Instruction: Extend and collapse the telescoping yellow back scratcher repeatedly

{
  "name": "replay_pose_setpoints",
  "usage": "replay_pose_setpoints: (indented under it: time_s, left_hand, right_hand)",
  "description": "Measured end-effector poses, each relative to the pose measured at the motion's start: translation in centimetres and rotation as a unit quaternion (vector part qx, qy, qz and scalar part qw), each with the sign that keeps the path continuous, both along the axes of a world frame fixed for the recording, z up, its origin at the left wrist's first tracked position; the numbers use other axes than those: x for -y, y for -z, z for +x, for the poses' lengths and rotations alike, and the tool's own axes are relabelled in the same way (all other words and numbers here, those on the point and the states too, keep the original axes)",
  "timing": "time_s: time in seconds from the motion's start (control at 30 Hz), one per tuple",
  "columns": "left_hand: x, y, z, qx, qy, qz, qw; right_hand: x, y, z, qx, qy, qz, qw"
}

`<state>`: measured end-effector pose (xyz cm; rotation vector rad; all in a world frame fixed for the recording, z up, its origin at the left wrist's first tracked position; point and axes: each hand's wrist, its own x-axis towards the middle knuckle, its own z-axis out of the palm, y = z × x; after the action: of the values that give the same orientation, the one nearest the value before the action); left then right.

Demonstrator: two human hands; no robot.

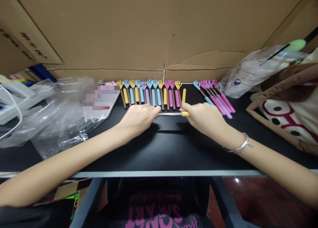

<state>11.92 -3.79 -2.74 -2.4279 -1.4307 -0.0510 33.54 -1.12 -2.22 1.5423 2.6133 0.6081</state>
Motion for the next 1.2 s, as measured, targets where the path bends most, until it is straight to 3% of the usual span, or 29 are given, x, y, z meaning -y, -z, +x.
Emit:
replay_pose_setpoints:
  time_s: [0.23,0.5,0.63,0.7,0.87,1.0,1.2]
  left_hand:
    - [-0.2,-0.3,0.0,-0.002,0.01,0.024,1.0]
    - [0.3,-0.5,0.4,0.0,0.059,0.1,0.993]
    - [-0.4,-0.7,-1.4,-0.012,0.076,0.151,0.986]
    - [-0.8,-1.0,-3.5,-0.027,0.067,0.174,0.982]
    - [-1.5,-1.8,-9.9,-0.097,0.003,0.217,0.971]
    - [-1.4,-2.1,-12.4,-0.128,-0.008,0.218,0.968]
    - [-1.4,-1.9,-14.6,-0.096,-0.038,0.209,0.972]
  right_hand:
    - [-0.5,0.2,0.0,-0.019,-0.008,0.03,0.999]
    - [0.2,0.3,-0.7,-0.033,-0.109,0.094,0.989]
    - [-0.8,-0.3,0.8,-0.006,-0.121,0.123,0.985]
    - [-1.8,-0.7,2.9,0.009,-0.088,0.129,0.988]
    - [-4.4,-1.4,9.5,0.035,0.073,0.136,0.987]
    - [-5.0,-1.4,12.1,0.048,0.11,0.133,0.984]
    - [-4.9,-1.3,15.0,0.052,0.157,0.152,0.974]
